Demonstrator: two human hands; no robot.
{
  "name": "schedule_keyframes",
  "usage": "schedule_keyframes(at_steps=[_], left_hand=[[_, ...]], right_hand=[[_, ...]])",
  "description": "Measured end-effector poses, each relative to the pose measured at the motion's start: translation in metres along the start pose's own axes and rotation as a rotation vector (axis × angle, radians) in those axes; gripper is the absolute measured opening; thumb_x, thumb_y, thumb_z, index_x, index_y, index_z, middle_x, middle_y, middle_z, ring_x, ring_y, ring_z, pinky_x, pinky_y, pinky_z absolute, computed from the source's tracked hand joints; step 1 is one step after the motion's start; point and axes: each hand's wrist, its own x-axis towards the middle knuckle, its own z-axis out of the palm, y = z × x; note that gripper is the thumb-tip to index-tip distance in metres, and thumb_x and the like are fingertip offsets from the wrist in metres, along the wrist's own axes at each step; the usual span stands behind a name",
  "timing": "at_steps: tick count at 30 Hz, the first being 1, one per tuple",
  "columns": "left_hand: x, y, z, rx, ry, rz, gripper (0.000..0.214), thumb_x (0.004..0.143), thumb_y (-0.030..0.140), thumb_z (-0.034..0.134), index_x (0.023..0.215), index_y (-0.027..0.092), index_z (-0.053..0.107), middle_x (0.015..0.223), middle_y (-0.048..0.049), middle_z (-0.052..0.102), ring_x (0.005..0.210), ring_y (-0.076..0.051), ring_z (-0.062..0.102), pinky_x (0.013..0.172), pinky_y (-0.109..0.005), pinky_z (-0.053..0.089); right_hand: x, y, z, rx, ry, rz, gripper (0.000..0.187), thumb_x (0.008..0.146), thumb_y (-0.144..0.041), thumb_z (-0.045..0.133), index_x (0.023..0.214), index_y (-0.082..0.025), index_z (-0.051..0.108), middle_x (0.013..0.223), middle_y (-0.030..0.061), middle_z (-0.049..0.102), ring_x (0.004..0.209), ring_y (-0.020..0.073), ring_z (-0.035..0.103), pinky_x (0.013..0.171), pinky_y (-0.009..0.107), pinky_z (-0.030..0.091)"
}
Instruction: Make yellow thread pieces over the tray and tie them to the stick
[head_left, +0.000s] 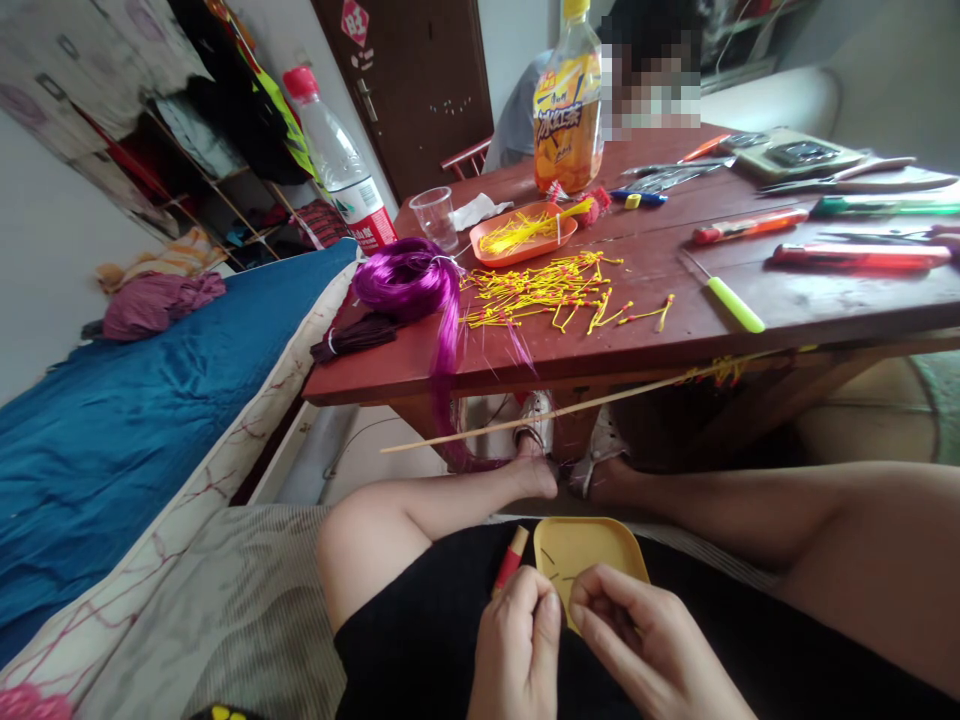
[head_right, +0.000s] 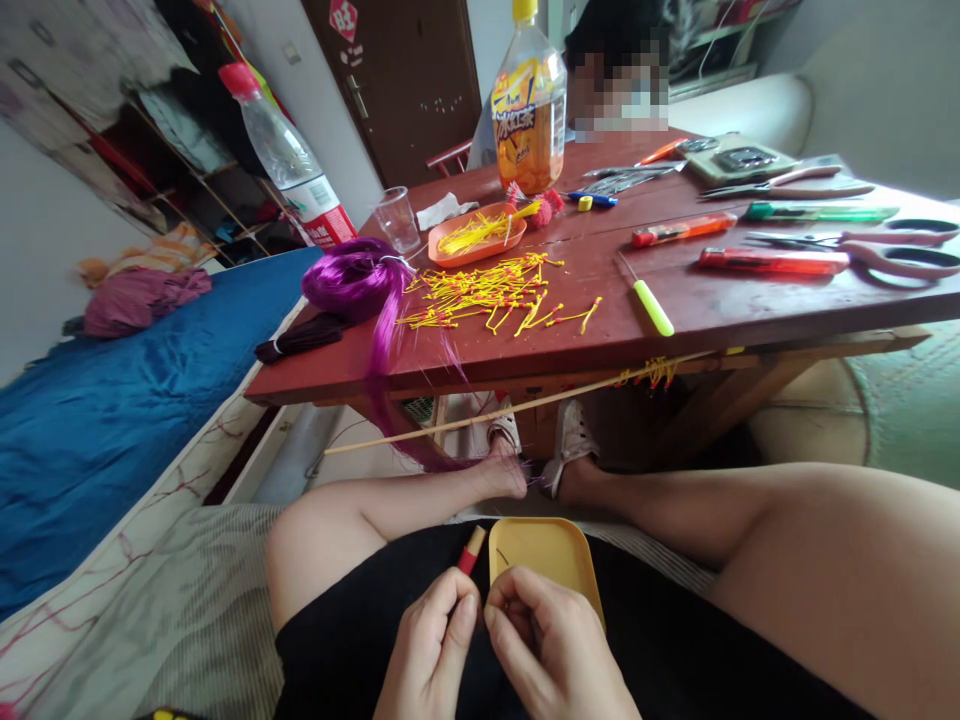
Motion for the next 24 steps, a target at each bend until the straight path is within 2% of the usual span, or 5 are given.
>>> schedule_keyframes(at_steps=[4,11,14,19,24], left_hand=[[-0.0001,-0.0015,0.0004,0.007,0.025,0.004,0.024,0.091,0.028,0.036,0.072,0.021,0.048,0.065,0.0021,0.054,0.06,-0.013,0.054,0.059,-0.022,0.04],[0.0012,-0.0017,-0.0039,0.02,-0.047,0.012,0.025,0.092,0.03,0.034,0.076,0.021,0.05,0.068,-0.0001,0.058,0.063,-0.015,0.056,0.061,-0.023,0.042],[0.0016,-0.0011,-0.0039,0.017,-0.034,-0.01,0.025,0.092,0.03,0.034,0.075,0.021,0.05,0.067,0.0004,0.057,0.063,-0.014,0.056,0.061,-0.022,0.042],[0.0009,-0.0009,0.0018,-0.013,0.023,-0.006,0.027,0.091,0.032,0.036,0.071,0.02,0.05,0.063,0.0024,0.055,0.058,-0.013,0.052,0.058,-0.022,0.039],[0.0005,-0.0002,0.0042,-0.037,0.072,-0.032,0.027,0.091,0.033,0.036,0.071,0.02,0.05,0.063,0.0025,0.054,0.059,-0.013,0.052,0.058,-0.022,0.037]], right_hand=[[-0.0001,-0.002,0.0,-0.02,0.008,0.004,0.024,0.086,-0.034,0.039,0.069,-0.018,0.045,0.06,-0.0028,0.04,0.054,0.0113,0.033,0.05,0.021,0.034],[-0.0022,-0.0036,-0.0017,-0.112,0.008,-0.012,0.026,0.087,-0.037,0.039,0.072,-0.018,0.05,0.059,-0.0024,0.042,0.051,0.011,0.035,0.049,0.021,0.035],[-0.0022,-0.004,-0.0044,-0.195,0.041,-0.045,0.025,0.087,-0.038,0.04,0.079,-0.018,0.054,0.06,-0.0016,0.046,0.053,0.0119,0.04,0.05,0.021,0.037],[-0.0029,-0.0057,-0.0008,-0.283,0.141,-0.135,0.026,0.089,-0.034,0.038,0.07,-0.021,0.05,0.061,-0.0012,0.05,0.053,0.012,0.044,0.05,0.021,0.038],[-0.0029,-0.0056,0.003,-0.307,0.174,-0.188,0.021,0.089,-0.033,0.041,0.075,-0.021,0.051,0.065,-0.0006,0.051,0.057,0.0135,0.048,0.055,0.023,0.038]])
